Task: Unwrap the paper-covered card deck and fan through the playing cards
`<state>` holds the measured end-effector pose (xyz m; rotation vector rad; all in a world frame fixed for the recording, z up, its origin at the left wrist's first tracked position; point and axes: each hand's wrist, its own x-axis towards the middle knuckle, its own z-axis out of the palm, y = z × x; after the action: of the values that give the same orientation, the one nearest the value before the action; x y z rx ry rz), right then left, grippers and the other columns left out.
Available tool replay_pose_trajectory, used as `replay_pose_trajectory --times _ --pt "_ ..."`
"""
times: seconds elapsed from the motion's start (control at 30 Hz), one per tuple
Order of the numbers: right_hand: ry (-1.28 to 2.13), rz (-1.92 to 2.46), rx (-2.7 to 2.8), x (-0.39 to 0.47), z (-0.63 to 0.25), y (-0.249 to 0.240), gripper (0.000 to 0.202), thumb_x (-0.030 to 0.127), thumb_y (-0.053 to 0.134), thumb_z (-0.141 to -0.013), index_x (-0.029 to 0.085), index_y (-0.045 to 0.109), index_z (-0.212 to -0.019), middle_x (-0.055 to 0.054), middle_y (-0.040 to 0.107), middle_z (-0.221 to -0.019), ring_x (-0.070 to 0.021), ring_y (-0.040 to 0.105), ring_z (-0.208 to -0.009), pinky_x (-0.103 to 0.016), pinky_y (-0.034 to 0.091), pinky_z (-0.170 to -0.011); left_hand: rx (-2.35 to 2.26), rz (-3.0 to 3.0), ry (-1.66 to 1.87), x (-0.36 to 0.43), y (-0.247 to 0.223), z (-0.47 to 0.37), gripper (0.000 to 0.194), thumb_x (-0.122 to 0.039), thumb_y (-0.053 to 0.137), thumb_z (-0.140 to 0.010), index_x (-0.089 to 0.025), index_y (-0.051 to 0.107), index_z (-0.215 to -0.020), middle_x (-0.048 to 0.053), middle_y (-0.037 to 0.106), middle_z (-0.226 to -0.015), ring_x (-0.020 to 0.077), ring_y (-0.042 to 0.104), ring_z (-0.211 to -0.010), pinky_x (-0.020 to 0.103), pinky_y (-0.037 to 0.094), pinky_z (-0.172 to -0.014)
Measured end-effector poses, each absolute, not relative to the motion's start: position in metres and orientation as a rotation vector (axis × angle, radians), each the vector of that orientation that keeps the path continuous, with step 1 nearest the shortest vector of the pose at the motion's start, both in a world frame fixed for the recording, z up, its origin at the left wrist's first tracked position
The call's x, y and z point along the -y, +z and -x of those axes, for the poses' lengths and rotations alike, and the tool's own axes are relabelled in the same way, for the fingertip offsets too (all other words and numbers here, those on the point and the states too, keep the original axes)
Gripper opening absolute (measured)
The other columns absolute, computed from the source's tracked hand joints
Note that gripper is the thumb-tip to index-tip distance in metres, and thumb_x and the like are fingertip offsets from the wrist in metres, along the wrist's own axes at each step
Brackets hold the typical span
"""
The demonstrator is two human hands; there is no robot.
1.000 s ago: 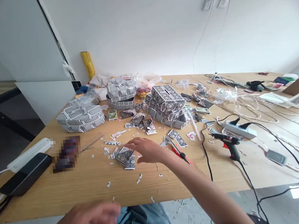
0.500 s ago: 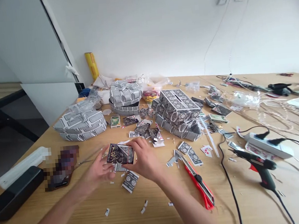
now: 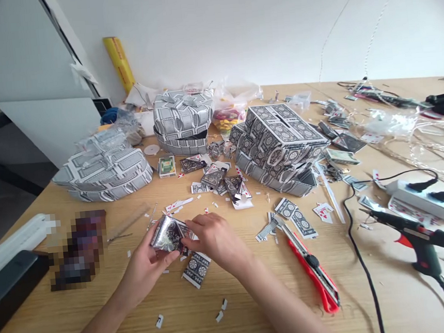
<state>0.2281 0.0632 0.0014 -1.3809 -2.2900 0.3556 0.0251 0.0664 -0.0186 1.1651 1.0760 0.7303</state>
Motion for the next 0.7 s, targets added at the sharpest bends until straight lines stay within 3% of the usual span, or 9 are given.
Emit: replay_pose_trajectory --times 0.2,0.43,0.57,0.7 --pt "0.263 1.466 2.389 -0.064 -0.225 0.006 0.01 0.025 0.065 -0.086 0.016 0.068 -0.089 -0.006 0.067 -0.077 -0.0181 0.062 -0.07 -0.028 0.043 -0.067 -1.054 -1.172 0.708 -0.063 -0.018 -0.029 0.088 -0.038 0.075 -0.074 -0.019 0.03 -0.147 0.011 0.067 -0.124 0.0241 0.067 -0.106 0.033 0.053 -0.093" --pt "-0.038 1.314 2.42 -0.055 -0.215 0.002 0.015 0.019 0.048 -0.098 0.015 0.062 -0.1 -0.006 0.068 -0.088 -0.0157 0.061 -0.071 -0.029 0.042 -0.075 -1.083 -0.995 0.766 -0.065 -0.013 -0.032 0.105 -0.036 0.08 -0.068 -0.021 0.017 -0.151 0.011 0.069 -0.113 0.0218 0.069 -0.087 0.036 0.06 -0.075" --pt "-0.187 1.229 2.475 -0.051 -0.21 -0.004 0.02 0.016 0.047 -0.097 0.015 0.06 -0.081 -0.003 0.062 -0.075 -0.015 0.053 -0.061 -0.029 0.04 -0.07 -1.06 -0.911 0.72 -0.062 -0.015 -0.033 0.106 -0.031 0.082 -0.065 -0.018 0.02 -0.15 0.011 0.071 -0.105 0.0205 0.068 -0.081 0.035 0.061 -0.069" --pt "-0.154 1.424 2.237 -0.06 -0.216 -0.01 0.019 0.012 0.05 -0.091 0.018 0.057 -0.074 -0.001 0.06 -0.07 -0.0136 0.051 -0.059 -0.027 0.037 -0.066 -0.999 -0.897 0.701 -0.056 -0.013 -0.034 0.095 -0.025 0.081 -0.066 -0.023 0.031 -0.147 0.011 0.07 -0.11 0.0183 0.068 -0.08 0.03 0.06 -0.068"
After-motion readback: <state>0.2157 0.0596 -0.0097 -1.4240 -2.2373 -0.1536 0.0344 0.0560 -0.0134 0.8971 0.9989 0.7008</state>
